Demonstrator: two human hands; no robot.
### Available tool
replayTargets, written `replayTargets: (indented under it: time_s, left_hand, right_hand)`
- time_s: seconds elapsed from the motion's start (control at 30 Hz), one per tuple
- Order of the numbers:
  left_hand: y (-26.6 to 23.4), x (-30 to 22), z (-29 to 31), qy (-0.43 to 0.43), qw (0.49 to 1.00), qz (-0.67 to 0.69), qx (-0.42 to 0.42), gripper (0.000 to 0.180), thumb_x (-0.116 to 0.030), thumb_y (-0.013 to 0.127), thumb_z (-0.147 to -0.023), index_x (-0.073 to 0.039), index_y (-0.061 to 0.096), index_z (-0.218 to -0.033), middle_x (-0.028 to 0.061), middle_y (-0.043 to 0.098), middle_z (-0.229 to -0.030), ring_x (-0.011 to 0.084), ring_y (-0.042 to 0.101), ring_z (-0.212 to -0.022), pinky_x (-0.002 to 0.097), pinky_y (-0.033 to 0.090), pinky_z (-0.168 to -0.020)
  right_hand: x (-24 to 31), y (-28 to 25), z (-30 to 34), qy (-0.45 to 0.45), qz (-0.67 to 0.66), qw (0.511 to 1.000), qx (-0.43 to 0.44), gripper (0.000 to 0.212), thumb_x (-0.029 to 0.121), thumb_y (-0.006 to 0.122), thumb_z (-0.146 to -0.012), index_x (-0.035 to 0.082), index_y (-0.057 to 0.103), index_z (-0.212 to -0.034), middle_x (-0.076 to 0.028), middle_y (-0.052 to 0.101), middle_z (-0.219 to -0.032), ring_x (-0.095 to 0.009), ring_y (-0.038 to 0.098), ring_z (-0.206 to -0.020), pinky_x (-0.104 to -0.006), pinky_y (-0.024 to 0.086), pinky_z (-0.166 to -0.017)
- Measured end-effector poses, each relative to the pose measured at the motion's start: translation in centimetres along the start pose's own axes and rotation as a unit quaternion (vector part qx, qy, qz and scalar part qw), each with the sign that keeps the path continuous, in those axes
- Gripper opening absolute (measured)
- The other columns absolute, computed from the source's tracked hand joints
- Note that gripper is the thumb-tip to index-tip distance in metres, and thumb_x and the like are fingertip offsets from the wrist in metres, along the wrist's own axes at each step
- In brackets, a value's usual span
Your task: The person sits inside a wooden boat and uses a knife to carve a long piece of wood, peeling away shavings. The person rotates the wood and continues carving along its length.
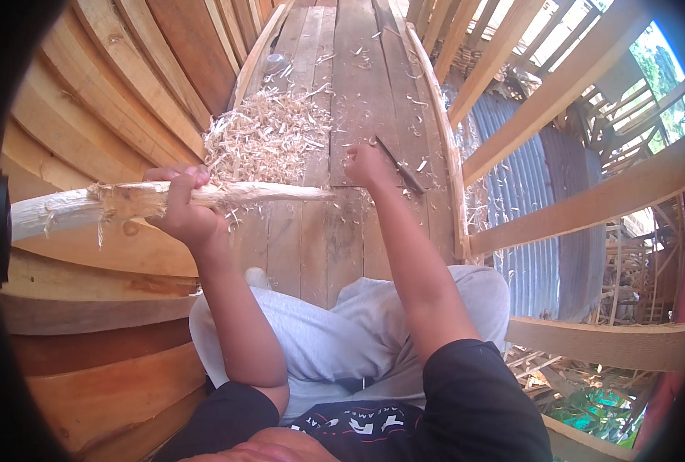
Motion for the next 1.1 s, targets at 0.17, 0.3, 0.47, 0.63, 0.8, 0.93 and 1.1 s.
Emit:
replayTargets:
  time_s: [0.17,0.3,0.47,0.63,0.8,0.93,1.1]
  left_hand:
    - [0.0,-1.3,-0.5,0.013,1.000,0.005,0.008,0.019,0.011,0.052,-0.064,-0.004,0.045,-0.073,0.0080,0.047,-0.060,0.0164,0.048,-0.056,0.0294,0.045,-0.058]
    - [-0.2,-2.3,-0.8,0.025,0.999,-0.009,0.028,0.020,0.012,0.052,-0.064,-0.004,0.045,-0.073,0.0078,0.047,-0.060,0.0164,0.048,-0.056,0.0291,0.044,-0.058]
    - [-0.7,-2.6,-1.1,0.022,0.999,-0.005,0.027,0.019,0.011,0.052,-0.064,-0.004,0.045,-0.072,0.0074,0.046,-0.061,0.0168,0.049,-0.055,0.0285,0.044,-0.056]
    - [-0.6,-3.1,-1.4,0.039,0.998,-0.032,0.047,0.019,0.011,0.053,-0.063,-0.004,0.046,-0.072,0.0069,0.047,-0.062,0.0168,0.050,-0.055,0.0285,0.045,-0.056]
    - [-0.3,-3.7,-1.4,0.034,0.997,-0.029,0.057,0.020,0.011,0.056,-0.063,-0.004,0.046,-0.072,0.0064,0.048,-0.063,0.0166,0.051,-0.055,0.0284,0.046,-0.056]
    - [-1.0,-2.9,-1.7,0.035,0.997,-0.036,0.054,0.021,0.009,0.059,-0.062,-0.003,0.049,-0.077,0.0062,0.051,-0.066,0.0145,0.054,-0.058,0.0254,0.048,-0.054]
    - [-0.4,-2.6,-1.4,0.013,0.997,-0.043,0.062,0.019,0.010,0.058,-0.064,-0.003,0.047,-0.072,0.0059,0.048,-0.065,0.0159,0.052,-0.056,0.0282,0.046,-0.056]
  right_hand:
    - [2.7,5.3,5.6,-0.254,0.081,0.956,0.126,0.040,0.001,0.059,-0.066,0.001,0.066,-0.105,-0.018,0.065,-0.104,-0.032,0.062,-0.101,-0.0383,0.052,-0.083]
    - [3.7,7.3,10.9,-0.361,0.155,0.905,0.161,0.043,0.000,0.060,-0.065,0.001,0.064,-0.108,-0.017,0.056,-0.117,-0.035,0.053,-0.113,-0.0406,0.053,-0.083]
    - [1.7,9.0,12.3,-0.293,0.283,0.891,0.202,0.028,0.000,0.057,-0.072,0.000,0.064,-0.099,-0.017,0.055,-0.114,-0.034,0.055,-0.110,-0.0389,0.054,-0.079]
    - [1.0,9.9,12.0,-0.284,0.298,0.888,0.207,0.020,0.000,0.052,-0.077,-0.001,0.067,-0.091,-0.015,0.061,-0.099,-0.033,0.061,-0.098,-0.0407,0.055,-0.075]
    - [-0.3,6.2,6.9,-0.102,0.054,0.988,0.099,0.012,0.002,0.063,-0.077,-0.005,0.069,-0.085,-0.017,0.066,-0.096,-0.030,0.066,-0.089,-0.0379,0.055,-0.071]
    - [-1.1,0.3,2.4,0.114,-0.403,0.907,-0.041,0.019,0.006,0.065,-0.085,-0.006,0.066,-0.100,-0.018,0.067,-0.101,-0.024,0.069,-0.086,-0.0300,0.058,-0.075]
    - [-1.1,-1.9,1.4,0.153,-0.365,0.918,0.011,0.024,0.004,0.059,-0.085,-0.008,0.062,-0.105,-0.019,0.068,-0.096,-0.031,0.068,-0.091,-0.0336,0.057,-0.079]
Point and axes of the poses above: each hand's wrist, its own z-axis away from the middle knuckle, its own y-axis out of the palm, x = y × z, the point moved 10 cm from there along -z, towards the middle knuckle
